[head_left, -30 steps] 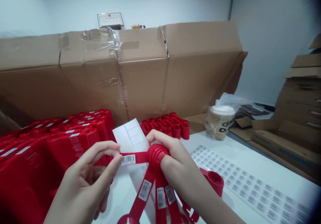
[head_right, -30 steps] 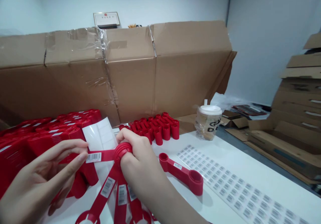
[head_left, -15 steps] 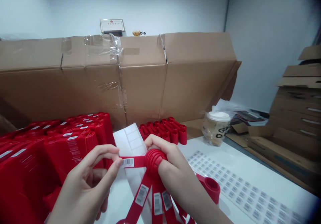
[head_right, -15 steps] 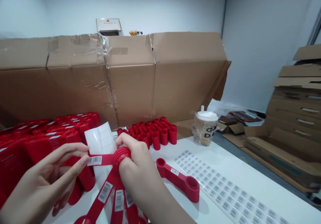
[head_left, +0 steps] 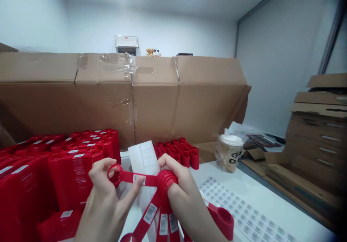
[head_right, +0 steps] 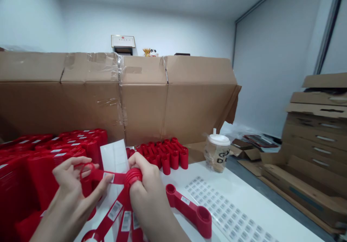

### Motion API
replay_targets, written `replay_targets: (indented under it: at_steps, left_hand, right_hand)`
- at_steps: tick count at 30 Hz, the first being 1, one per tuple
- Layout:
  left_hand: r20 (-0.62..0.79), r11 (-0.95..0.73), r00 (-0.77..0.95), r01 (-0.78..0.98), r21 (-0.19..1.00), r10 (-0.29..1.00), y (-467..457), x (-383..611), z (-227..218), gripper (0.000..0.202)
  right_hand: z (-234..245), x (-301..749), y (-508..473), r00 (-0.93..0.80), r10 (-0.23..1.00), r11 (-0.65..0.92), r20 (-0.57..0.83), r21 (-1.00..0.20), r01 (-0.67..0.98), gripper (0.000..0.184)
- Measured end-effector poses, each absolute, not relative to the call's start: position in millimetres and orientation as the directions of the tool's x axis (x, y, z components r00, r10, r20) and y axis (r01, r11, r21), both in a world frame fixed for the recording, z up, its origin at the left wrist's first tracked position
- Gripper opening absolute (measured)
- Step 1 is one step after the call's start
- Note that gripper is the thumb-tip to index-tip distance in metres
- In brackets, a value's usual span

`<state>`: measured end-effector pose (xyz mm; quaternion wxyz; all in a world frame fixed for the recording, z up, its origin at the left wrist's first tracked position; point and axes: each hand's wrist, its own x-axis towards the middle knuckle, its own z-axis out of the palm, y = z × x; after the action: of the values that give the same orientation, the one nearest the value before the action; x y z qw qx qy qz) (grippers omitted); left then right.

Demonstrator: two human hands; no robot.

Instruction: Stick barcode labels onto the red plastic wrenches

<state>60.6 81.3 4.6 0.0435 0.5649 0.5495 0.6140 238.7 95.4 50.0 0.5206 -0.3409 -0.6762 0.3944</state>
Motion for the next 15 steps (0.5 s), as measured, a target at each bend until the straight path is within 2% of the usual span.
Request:
replay_targets:
  at_steps: [2,5,9,12,14,15]
  left_hand:
    - [0.665,-0.408,-0.335,0.583,0.703,0.668,81,64,3,0.061]
    - [0.613,-0.378,-0.306,0.566,0.732,0.729,83,66,11,0.065]
    - [0.486,-0.405,-0.202,0.339,0.849,0.850,89,51,27,0.053]
    - [0.435,-0.405,-0.238,0.167,0.899,0.868,91,40,33,0.055]
    - [0.357,-0.350,-0.124,0.074,0.934,0.926,90,43,34,0.056]
    - [0.299,-0.299,0.006,0.030,0.954,0.954,88,47,34,0.052]
  right_hand:
    - [47,234,94,-0.243,0.853,0.484,0.462,-0.874,0.038,0.017]
    - [42,231,94,-0.255,0.828,0.528,0.499,-0.848,0.054,0.015]
    - [46,235,97,-0.222,0.844,0.513,0.487,-0.855,0.076,0.017]
    - [53,241,104,-0.176,0.872,0.470,0.458,-0.882,0.030,0.016]
    - [54,244,111,-0.096,0.884,0.457,0.456,-0.889,-0.017,0.011]
    - [54,245,115,-0.057,0.888,0.454,0.456,-0.890,-0.044,0.009]
